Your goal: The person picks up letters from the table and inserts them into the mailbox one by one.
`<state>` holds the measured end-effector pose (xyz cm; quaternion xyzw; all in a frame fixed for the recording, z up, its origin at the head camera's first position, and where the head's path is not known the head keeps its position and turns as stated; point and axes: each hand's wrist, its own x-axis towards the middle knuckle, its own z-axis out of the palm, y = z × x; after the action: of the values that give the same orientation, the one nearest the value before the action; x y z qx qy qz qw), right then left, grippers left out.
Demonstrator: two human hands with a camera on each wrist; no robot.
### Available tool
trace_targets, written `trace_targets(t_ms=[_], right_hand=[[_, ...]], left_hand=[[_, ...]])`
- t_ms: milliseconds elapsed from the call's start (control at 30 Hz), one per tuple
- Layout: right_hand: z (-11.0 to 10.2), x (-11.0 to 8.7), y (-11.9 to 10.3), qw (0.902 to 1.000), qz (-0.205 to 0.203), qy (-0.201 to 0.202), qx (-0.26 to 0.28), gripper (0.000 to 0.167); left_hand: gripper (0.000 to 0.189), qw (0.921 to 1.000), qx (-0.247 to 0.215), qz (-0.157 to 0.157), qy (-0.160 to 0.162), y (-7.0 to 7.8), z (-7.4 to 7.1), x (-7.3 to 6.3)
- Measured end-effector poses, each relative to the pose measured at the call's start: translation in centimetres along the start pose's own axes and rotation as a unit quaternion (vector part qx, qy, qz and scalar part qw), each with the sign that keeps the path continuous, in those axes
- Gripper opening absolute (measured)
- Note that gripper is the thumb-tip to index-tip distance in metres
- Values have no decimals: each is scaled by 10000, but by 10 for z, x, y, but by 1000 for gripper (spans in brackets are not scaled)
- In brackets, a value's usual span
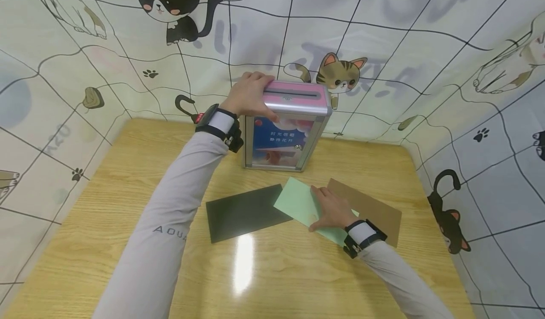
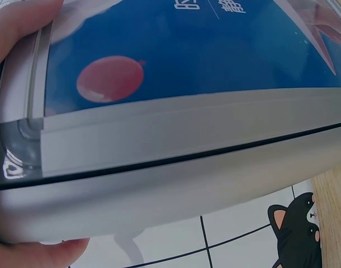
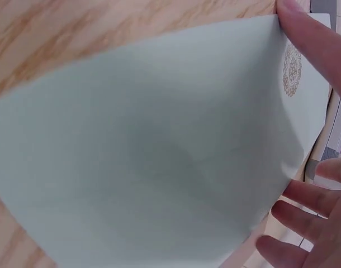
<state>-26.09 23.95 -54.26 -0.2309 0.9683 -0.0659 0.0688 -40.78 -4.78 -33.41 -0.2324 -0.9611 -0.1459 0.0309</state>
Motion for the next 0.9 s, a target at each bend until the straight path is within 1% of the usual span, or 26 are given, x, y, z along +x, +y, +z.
trace_targets(t_ms=[233, 333, 400, 533, 633, 667, 733, 900], right_hand=[[1, 5, 3, 9996, 11, 132, -249, 121], [0, 8, 7, 9996, 37, 207, -196, 117], [-1, 11, 10, 9997, 126, 190, -85, 110], [-6, 16, 17, 9974, 431, -28, 582, 88], [-11, 18, 20, 9884, 721, -261, 1309, 73], [-12, 19, 20, 9858, 766, -330, 1460, 69], [-14, 19, 21, 9810, 829, -418, 1704, 62], [-20, 18, 19, 9751, 800, -496, 2006, 43]], left_hand=[[106, 10000, -17, 7, 15, -2, 1, -1], [106, 10000, -22, -5, -4, -3, 2, -1], [107, 10000, -14, -9, -10, -3, 1, -1], [107, 10000, 10, 0, 8, -3, 2, 0], [107, 10000, 44, 22, 12, -2, 2, 0], [107, 10000, 56, 29, 17, -2, 2, 0], [107, 10000, 52, 35, 32, -2, 2, 1], [107, 10000, 16, 25, 27, -1, 2, 0]])
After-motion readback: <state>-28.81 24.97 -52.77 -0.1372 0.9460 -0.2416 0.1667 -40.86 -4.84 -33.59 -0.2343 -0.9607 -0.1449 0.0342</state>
